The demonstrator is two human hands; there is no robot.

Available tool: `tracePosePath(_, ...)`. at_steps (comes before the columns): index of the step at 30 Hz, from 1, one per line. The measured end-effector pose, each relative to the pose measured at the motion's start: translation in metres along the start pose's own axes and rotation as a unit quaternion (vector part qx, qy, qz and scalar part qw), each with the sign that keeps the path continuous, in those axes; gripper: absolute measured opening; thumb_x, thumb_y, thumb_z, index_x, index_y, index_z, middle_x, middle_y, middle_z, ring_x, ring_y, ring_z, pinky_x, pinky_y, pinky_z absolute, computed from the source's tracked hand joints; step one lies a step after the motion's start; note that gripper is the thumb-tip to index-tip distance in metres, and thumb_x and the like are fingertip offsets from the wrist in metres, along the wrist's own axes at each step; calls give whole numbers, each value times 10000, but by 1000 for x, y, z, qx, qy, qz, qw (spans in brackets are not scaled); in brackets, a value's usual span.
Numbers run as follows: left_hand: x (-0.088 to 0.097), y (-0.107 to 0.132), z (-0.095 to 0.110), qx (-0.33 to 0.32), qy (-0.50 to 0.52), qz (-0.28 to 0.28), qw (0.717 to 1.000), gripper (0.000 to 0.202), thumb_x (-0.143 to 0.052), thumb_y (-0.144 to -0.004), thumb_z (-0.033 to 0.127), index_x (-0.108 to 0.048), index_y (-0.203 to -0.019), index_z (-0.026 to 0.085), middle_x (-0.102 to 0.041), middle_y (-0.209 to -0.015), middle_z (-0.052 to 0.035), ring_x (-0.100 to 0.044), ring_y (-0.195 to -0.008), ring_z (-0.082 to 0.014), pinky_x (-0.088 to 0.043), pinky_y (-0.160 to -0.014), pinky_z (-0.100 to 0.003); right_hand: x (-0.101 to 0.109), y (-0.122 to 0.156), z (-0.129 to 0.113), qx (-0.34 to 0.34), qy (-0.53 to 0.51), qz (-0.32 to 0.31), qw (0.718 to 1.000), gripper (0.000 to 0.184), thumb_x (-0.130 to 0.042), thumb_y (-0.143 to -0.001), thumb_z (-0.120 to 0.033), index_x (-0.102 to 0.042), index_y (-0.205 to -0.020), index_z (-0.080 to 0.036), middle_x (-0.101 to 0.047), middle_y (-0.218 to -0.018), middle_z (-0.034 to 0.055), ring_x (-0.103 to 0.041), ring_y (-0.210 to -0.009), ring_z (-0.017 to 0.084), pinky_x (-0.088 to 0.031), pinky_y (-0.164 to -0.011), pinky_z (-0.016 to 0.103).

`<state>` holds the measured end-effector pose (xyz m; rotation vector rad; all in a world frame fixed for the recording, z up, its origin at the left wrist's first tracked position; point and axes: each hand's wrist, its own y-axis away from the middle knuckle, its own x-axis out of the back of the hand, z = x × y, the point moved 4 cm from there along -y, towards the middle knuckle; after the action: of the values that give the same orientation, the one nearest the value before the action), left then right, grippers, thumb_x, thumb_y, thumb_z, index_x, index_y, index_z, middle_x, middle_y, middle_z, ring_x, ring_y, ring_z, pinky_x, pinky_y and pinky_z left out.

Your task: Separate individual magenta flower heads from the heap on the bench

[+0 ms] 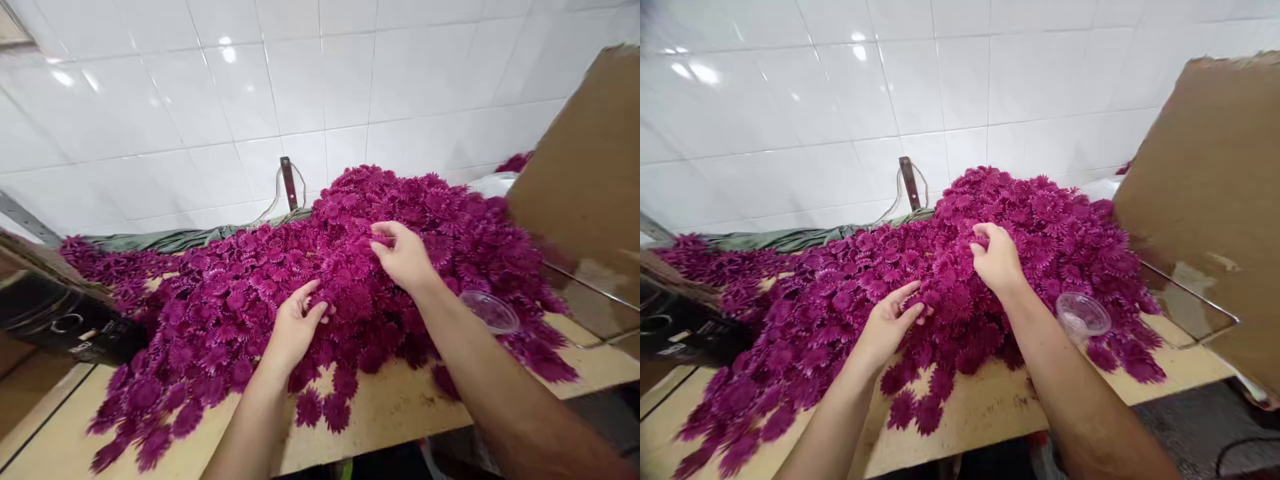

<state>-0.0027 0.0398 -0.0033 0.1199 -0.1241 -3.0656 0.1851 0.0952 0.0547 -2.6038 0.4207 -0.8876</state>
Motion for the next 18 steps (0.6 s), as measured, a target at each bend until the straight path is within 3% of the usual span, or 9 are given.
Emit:
tracePosePath(3, -8, -2, 5, -30, -19, -24, 999, 124, -641, -589, 195, -609, -692, 134, -620, -543, 22, -534, -502, -86, -422, -546, -211, -8, 18, -18, 103, 24, -1, 994, 336, -587, -683, -113, -618, -1018, -121, -588, -1137, 147, -511, -1106, 272, -351, -993, 462)
tracePosePath(5, -10, -4, 4, -48, -43, -39, 997, 153, -643, -609, 264, -560, -561, 146, -574, -480, 31, -481, -449, -74, -389, -500, -205, -17, 34, -28, 134, 6, -47, 990, 242, -585, -714, -167, -637, -949, -148, -624, -1066, 120, -533, -1068, 257, -367, -975, 453)
tracePosePath(8, -9, -8, -3, -68, -76, -36, 994, 336, -617, -641, 418, -468, -475, 167, -450, -389, 64, -364, -381, -56, -303, -429, -201, -37, 59, -33, 106, -71, -176, 976, 214, -570, -747, -221, -618, -947, -163, -647, -944, 88, -607, -867, 196, -485, -807, 371)
tracePosePath(11, -7, -11, -10, -67, -96, -22, 993, 460, -545, -653, 573, -400, -452, 185, -348, -364, 81, -294, -364, -56, -257, -409, -209, -50, 71, -31, 49, -151, -254, 954, 187, -580, -721, -174, -594, -907, -165, -655, -861, 55, -615, -767, 156, -498, -721, 306)
tracePosePath(14, -9, -9, -10, -66, -125, -60, 988, 517, -404, -720, 633, -411, -457, 188, -392, -383, 51, -360, -388, -79, -306, -446, -224, -53, 69, -24, 7, -184, -251, 950, 86, -565, -704, -130, -579, -779, -170, -646, -724, 11, -600, -671, 129, -480, -663, 266)
tracePosePath(18, -12, 0, -2, -113, -150, -87, 978, 412, -442, -748, 539, -447, -544, 181, -437, -500, 39, -413, -498, -97, -342, -514, -220, -45, 57, -18, -20, -136, -148, 979, 57, -545, -716, -172, -550, -659, -178, -579, -572, -17, -528, -519, 115, -421, -538, 248)
